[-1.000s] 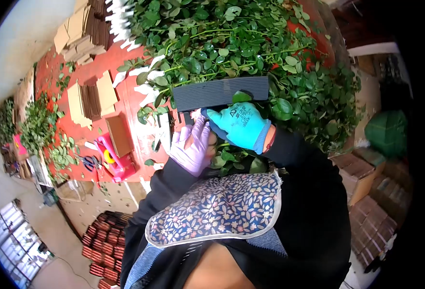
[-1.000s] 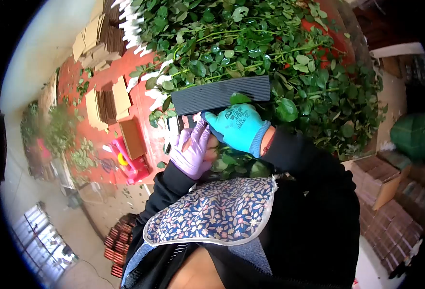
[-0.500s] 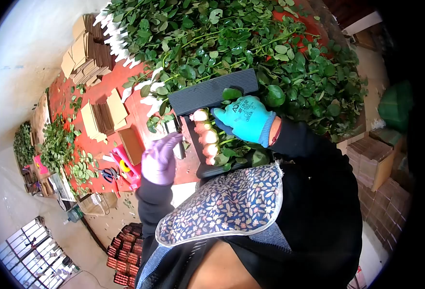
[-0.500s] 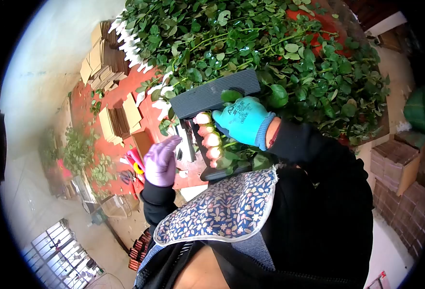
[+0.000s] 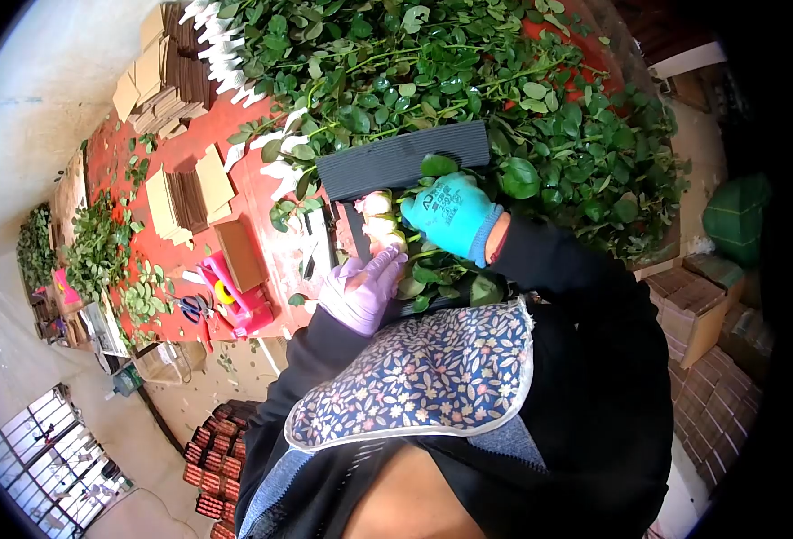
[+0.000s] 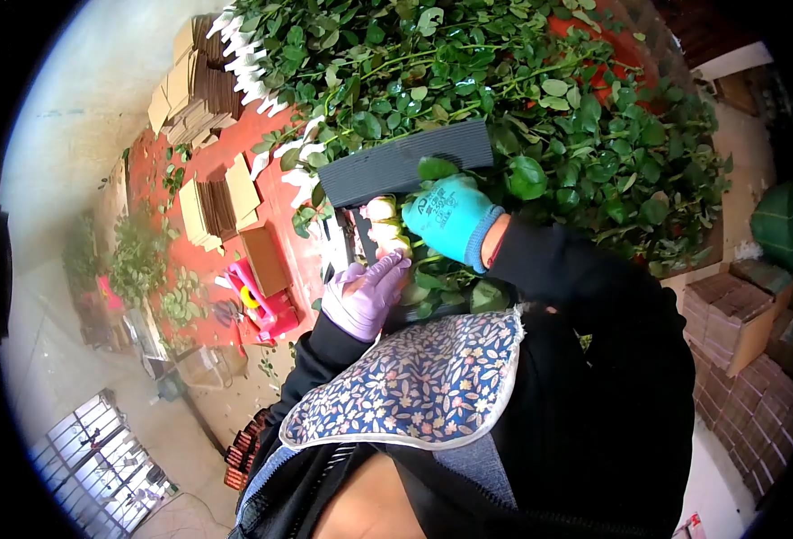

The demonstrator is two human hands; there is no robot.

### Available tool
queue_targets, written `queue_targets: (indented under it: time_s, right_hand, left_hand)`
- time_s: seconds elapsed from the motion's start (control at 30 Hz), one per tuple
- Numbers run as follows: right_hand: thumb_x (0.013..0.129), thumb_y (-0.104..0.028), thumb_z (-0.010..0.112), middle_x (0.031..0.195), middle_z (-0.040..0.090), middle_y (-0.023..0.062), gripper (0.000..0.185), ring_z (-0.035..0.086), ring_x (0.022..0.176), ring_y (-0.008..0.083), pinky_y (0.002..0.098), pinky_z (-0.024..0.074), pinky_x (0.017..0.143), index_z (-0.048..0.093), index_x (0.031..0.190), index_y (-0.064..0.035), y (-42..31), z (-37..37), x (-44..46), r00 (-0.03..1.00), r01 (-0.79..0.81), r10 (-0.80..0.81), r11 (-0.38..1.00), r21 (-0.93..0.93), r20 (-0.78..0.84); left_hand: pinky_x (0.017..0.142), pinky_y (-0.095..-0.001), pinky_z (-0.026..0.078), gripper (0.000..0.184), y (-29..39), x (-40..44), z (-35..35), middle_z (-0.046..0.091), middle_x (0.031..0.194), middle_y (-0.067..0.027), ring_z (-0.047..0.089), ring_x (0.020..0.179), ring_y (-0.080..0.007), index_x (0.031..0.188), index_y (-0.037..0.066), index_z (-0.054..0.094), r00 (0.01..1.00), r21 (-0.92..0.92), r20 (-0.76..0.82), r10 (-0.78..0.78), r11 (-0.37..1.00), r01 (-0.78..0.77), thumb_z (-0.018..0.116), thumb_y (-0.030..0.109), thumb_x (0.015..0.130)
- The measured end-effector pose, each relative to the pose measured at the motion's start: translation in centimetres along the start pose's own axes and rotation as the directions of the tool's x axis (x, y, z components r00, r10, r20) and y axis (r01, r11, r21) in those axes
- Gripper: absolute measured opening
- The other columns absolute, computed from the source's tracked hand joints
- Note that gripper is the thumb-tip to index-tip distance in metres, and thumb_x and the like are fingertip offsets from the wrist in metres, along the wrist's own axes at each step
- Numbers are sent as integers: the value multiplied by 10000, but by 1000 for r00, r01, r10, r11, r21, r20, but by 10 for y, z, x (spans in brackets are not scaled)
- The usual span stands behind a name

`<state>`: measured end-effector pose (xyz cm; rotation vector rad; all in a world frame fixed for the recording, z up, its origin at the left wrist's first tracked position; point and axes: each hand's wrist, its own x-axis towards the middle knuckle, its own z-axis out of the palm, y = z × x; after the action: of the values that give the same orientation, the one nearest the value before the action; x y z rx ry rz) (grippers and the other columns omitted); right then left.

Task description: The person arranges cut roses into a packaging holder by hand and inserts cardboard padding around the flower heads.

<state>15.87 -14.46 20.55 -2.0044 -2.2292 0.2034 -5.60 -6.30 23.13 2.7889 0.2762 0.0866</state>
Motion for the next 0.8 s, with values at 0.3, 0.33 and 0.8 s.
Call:
queue_targets:
  time_s: [0.3,0.33,0.8]
  right_hand:
    - [769,-140,608,715,668,70,66,683,664,272,423,512,586,655,795,-102,1,-6,6,996,-29,30,1000,-6,82]
    - [769,-140,608,715,668,70,66,683,664,272,423,512,586,655,795,-102,2,-5,6,996,-19,19,1000,-7,82]
    - [846,-268,625,620,626,81,180,624,549,289,442,462,503,617,863,-89,-3,-11,-4,981,-176,173,984,24,92]
  left_hand:
    - [617,-352,549,287,-15,6,10,711,1090,-33,633,693,-232,1030,97,705,982,-159,-175,74,982,-102,675,83,745]
    - [617,-352,549,287,-14,7,9,711,1090,-33,633,693,-232,1030,97,705,982,-157,-180,65,983,-94,675,83,745]
    - [761,-388,472,658,3,29,8,460,1442,-168,542,925,-276,1359,103,545,988,43,-12,-152,987,153,740,274,755]
